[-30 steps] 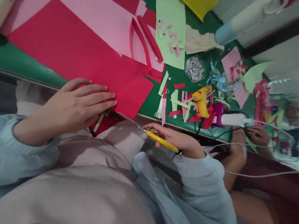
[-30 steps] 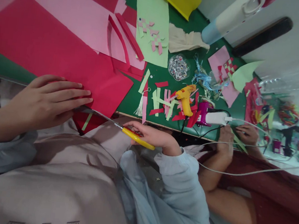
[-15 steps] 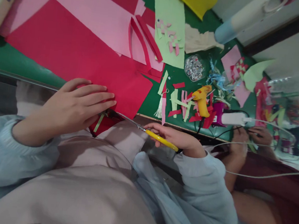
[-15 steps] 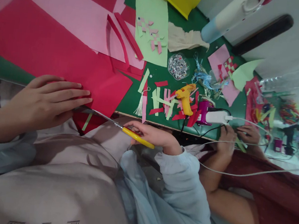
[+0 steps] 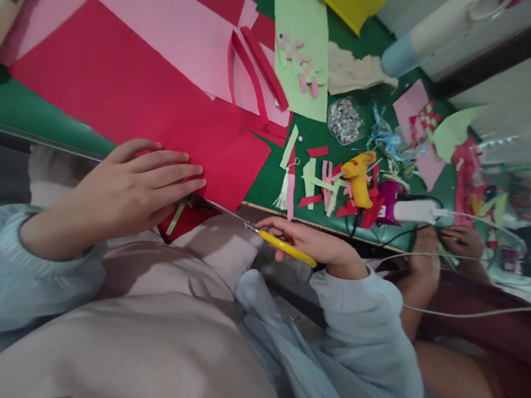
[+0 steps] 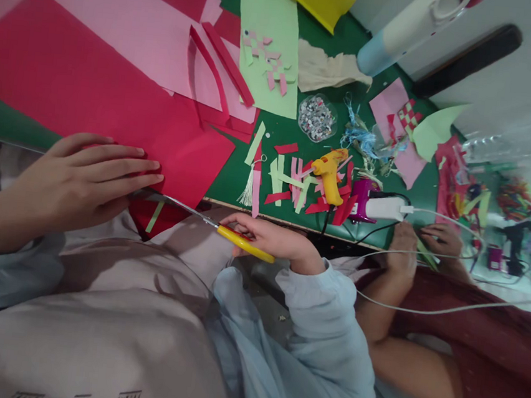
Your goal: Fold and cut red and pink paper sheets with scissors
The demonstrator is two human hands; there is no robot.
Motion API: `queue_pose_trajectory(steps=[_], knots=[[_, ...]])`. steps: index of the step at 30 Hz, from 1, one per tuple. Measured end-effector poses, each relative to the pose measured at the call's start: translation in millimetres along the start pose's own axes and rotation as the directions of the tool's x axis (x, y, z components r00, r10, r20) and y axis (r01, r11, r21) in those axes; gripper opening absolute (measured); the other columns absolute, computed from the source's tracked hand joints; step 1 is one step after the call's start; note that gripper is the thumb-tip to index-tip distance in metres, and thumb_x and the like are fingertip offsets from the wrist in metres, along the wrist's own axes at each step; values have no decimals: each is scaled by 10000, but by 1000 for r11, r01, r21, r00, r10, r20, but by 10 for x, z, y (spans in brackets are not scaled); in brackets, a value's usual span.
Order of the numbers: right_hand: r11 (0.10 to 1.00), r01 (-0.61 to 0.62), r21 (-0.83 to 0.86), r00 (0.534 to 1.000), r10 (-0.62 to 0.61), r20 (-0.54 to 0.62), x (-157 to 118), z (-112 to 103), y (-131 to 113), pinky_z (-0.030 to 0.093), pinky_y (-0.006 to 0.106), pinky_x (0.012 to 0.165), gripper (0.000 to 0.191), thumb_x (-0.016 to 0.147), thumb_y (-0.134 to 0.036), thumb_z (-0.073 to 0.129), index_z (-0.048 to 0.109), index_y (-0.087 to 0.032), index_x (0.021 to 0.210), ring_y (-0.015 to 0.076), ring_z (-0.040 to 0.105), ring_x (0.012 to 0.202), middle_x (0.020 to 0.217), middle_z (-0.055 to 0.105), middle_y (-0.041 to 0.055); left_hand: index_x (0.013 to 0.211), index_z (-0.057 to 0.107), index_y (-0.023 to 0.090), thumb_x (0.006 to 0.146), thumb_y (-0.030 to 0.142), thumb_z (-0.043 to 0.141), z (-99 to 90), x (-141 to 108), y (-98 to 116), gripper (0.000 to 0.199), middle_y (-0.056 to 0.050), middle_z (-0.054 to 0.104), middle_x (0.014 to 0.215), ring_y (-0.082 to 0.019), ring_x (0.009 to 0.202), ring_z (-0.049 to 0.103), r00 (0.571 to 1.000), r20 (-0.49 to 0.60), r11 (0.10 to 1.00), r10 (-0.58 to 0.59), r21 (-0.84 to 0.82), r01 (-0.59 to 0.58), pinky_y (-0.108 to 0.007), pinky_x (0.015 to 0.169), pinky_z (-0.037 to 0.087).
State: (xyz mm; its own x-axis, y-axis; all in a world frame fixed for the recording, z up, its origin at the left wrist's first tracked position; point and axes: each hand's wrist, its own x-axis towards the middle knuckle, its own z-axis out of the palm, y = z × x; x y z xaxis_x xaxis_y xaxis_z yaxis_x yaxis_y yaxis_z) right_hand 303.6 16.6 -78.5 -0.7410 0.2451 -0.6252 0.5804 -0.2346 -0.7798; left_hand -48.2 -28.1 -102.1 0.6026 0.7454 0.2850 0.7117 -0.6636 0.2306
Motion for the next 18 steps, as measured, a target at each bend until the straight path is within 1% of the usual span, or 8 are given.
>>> queue_pose_trajectory(steps=[4,9,13,15,18], knots=[[1000,-16,-17,1000,16,-3,-6,-5,-53,443,264,774,561,859,-416,677,442,-170,1305,126,570,829,891,547,-17,1511,350,397,923,230,540,14,-9,-16,640,4,594,1421,-250,1323,544,1000,8,1000,5,18,-5,-480,1131,374],[1000,-20,-5,1000,20,-8,-9,-17,-109,442,268,768,543,853,-435,679,459,-178,1278,127,590,831,889,559,-18,1501,384,356,928,233,541,19,-11,-16,607,-10,609,1405,-251,1311,554,999,-22,998,32,45,-31,-466,1132,369],[998,-29,-52,999,28,-24,-10,-31,-125,433,264,751,542,840,-440,695,474,-180,1260,127,591,807,831,552,-35,1495,376,405,928,233,532,20,-16,-19,612,7,603,1411,-254,1325,544,1000,-1,1000,1,15,-1,-488,1130,372],[998,-33,-48,999,32,-22,-14,-32,-130,435,264,750,539,837,-448,696,472,-187,1252,130,601,813,858,570,-28,1493,366,428,928,237,529,17,-18,-17,618,17,590,1424,-253,1331,538,1000,19,1000,-8,2,8,-496,1134,369],[999,-45,-22,999,45,-19,-21,-21,-137,441,265,752,526,845,-458,684,463,-193,1241,133,620,819,895,577,-19,1492,371,419,929,232,530,10,-13,-10,614,13,600,1413,-245,1327,543,1000,10,1000,-8,10,8,-487,1132,375]])
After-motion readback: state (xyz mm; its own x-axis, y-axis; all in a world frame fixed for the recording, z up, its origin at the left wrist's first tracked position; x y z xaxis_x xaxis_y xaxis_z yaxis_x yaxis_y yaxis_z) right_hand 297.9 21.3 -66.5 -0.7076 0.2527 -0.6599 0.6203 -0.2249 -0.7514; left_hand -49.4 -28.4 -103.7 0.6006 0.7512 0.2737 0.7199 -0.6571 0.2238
